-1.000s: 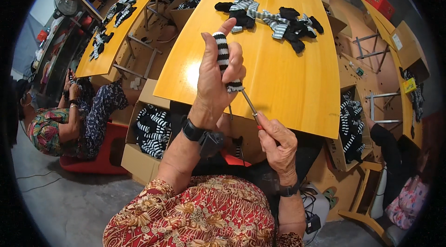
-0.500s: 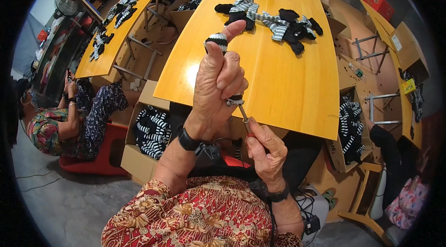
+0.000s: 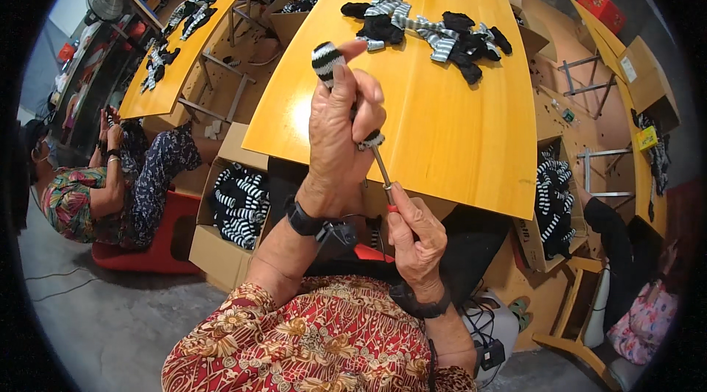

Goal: The person sits at a table and uses a red-handled tool to manipulate the toe seam of a black and white striped sock. They repeatedly insert the tool into the sock opening, pull the fabric, and adjust the seam. The person handles multiple socks, placing finished ones on the table and picking up new ones from a pile.

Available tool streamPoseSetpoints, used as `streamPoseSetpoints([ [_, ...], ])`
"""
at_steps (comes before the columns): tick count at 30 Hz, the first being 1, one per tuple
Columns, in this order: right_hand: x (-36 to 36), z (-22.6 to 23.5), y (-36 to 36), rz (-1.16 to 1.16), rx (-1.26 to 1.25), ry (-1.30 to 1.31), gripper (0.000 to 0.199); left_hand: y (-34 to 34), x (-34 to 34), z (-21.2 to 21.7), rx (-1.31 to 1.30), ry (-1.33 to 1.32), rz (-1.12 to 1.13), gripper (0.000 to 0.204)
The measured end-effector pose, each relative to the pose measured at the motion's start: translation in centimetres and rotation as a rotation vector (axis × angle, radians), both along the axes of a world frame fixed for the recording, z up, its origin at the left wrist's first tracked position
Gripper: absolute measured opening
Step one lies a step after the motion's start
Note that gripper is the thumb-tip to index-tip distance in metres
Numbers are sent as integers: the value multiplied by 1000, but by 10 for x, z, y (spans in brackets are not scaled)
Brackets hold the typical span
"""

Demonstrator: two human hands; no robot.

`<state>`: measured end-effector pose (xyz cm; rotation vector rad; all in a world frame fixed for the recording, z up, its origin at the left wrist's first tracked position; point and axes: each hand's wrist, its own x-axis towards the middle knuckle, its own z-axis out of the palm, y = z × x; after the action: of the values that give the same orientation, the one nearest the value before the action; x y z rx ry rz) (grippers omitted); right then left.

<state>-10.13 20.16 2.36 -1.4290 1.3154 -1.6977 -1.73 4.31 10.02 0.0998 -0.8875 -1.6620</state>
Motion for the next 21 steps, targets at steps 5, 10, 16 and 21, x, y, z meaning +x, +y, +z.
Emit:
streamPoseSetpoints([
  [5,3,8,6,3,69,-164,37,18,-7,1,58,-152,-52,41],
  [10,7,10,-7,-27,13,-188,38,31,-12,-3,-13,-219,-57,44],
  [16,6,16,-12,-80,34,-23,36,24,0,-1,-42,-278,-52,50],
  [21,-9,21,-13,-117,5,169,39,7,8,26,76,-35,59,54],
])
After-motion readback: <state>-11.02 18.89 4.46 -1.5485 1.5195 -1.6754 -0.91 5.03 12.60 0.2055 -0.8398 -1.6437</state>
